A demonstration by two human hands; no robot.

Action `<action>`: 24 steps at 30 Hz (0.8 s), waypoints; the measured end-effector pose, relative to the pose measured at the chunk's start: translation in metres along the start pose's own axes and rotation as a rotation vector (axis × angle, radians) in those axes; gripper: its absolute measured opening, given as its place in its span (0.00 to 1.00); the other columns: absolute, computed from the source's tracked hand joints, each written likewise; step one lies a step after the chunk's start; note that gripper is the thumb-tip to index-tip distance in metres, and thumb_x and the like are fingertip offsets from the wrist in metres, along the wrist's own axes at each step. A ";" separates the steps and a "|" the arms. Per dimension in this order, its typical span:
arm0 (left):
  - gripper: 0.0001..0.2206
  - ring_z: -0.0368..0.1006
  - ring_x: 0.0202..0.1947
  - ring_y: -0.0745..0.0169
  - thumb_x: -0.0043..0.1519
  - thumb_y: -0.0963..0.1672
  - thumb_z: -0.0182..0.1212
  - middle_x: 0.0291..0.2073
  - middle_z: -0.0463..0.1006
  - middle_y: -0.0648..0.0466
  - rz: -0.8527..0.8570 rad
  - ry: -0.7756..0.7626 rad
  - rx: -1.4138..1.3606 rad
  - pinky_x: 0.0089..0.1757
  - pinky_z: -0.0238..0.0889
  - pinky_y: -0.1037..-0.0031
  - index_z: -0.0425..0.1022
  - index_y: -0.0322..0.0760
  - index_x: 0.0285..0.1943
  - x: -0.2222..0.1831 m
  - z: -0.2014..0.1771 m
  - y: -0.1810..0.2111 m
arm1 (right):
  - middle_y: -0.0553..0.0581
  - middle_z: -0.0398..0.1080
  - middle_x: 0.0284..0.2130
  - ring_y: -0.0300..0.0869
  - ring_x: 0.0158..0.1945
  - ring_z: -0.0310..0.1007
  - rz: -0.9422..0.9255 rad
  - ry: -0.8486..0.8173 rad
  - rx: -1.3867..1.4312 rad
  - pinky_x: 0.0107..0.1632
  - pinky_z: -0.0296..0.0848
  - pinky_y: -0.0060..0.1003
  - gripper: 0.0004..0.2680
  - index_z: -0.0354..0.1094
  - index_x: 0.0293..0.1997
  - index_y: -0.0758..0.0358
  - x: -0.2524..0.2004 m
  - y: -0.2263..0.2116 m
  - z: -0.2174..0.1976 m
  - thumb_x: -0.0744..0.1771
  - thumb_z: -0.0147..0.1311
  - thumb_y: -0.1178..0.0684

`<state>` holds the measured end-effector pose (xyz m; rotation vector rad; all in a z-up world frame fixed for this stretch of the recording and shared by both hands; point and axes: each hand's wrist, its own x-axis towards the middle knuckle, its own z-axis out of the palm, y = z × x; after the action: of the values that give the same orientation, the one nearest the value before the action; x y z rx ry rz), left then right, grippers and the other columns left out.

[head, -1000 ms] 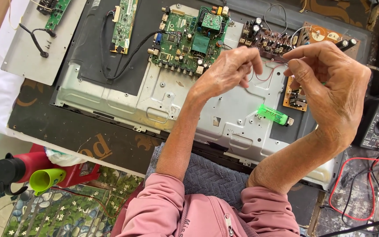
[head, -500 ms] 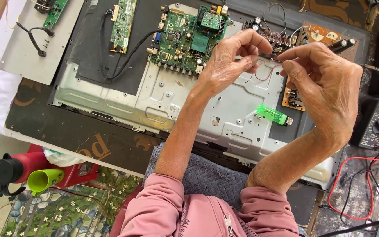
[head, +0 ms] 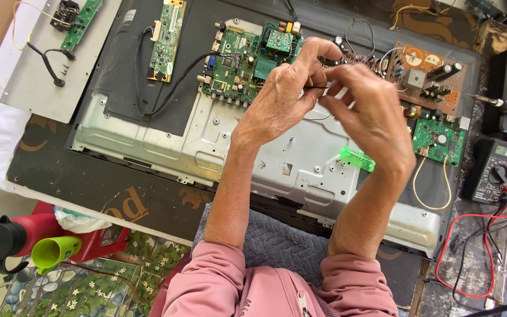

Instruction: Connecting small wires and electronic components to a television circuit board during a repair.

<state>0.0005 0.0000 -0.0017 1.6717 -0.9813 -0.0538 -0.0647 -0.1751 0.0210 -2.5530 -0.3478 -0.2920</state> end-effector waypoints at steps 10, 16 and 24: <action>0.11 0.70 0.36 0.58 0.59 0.34 0.50 0.34 0.80 0.61 -0.046 0.092 0.361 0.55 0.50 0.60 0.72 0.43 0.40 -0.007 -0.002 -0.041 | 0.49 0.75 0.28 0.40 0.28 0.67 0.227 -0.094 -0.054 0.37 0.64 0.38 0.02 0.73 0.41 0.58 -0.003 0.012 -0.003 0.69 0.54 0.57; 0.07 0.77 0.33 0.63 0.60 0.40 0.68 0.26 0.82 0.62 -0.136 0.080 0.243 0.48 0.66 0.68 0.78 0.51 0.37 -0.001 0.001 -0.053 | 0.55 0.73 0.29 0.42 0.30 0.76 0.164 -0.058 0.060 0.37 0.69 0.36 0.00 0.72 0.43 0.60 -0.004 0.018 -0.006 0.71 0.57 0.58; 0.05 0.72 0.23 0.65 0.62 0.41 0.65 0.19 0.74 0.59 -0.019 0.107 0.015 0.38 0.68 0.73 0.74 0.49 0.36 0.001 0.002 -0.041 | 0.55 0.70 0.31 0.40 0.31 0.76 0.122 0.014 0.134 0.33 0.69 0.30 0.01 0.74 0.43 0.60 -0.004 0.021 -0.001 0.71 0.59 0.58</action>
<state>0.0235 -0.0021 -0.0352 1.6803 -0.8874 0.0301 -0.0626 -0.1931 0.0105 -2.4269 -0.1976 -0.2327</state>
